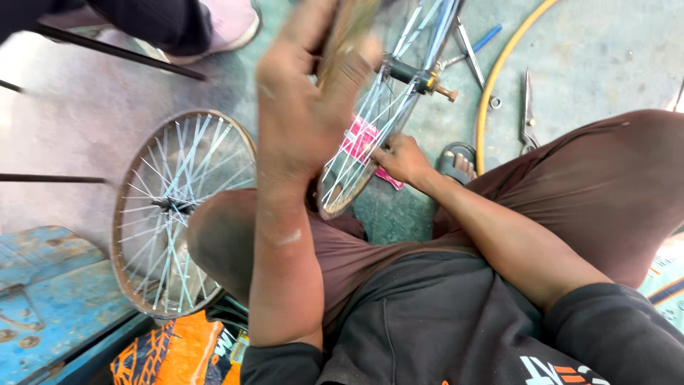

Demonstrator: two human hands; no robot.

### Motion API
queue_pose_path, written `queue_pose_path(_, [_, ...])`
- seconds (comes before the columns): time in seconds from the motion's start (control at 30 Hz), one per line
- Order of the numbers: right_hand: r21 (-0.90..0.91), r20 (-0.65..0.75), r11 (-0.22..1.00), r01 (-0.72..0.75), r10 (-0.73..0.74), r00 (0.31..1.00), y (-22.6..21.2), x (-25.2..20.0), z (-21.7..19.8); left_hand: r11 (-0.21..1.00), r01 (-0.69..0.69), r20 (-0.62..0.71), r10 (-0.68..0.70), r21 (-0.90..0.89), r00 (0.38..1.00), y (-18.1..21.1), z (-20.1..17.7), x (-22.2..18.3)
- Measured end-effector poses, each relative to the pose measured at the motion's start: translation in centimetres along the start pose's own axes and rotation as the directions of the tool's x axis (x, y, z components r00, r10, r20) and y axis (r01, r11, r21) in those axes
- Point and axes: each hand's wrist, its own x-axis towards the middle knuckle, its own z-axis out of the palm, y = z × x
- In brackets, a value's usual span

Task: The person replaces spokes on a bicycle wheel rim by inserting individual spokes into the holes of the rim and securing them by hand.

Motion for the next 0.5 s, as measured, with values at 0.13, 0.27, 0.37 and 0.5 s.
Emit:
queue_pose_path(0.13, [0.466,0.188,0.884,0.041,-0.144,0.972,-3.9,-2.3,-1.3,0.943,-0.280,0.127,0.259,0.183,0.957,-0.1,-0.4,-1.2])
queue_pose_path(0.27, [0.830,0.387,0.472,-0.298,-0.102,0.916,-7.8,-5.1,-3.7,0.965,-0.196,0.141,0.173,0.172,0.975,-0.7,-0.9,-2.7])
queue_pose_path(0.37, [0.867,0.395,0.355,-0.351,-0.057,0.917,-10.6,-5.6,-5.5,0.994,-0.027,0.145,0.011,0.107,0.989,-0.6,-1.1,-2.9])
queue_pose_path(0.5, [0.835,0.353,0.439,-0.332,0.036,0.935,-13.0,-6.3,-6.8,0.995,-0.095,0.142,0.094,-0.004,0.985,-0.1,-0.9,-2.5])
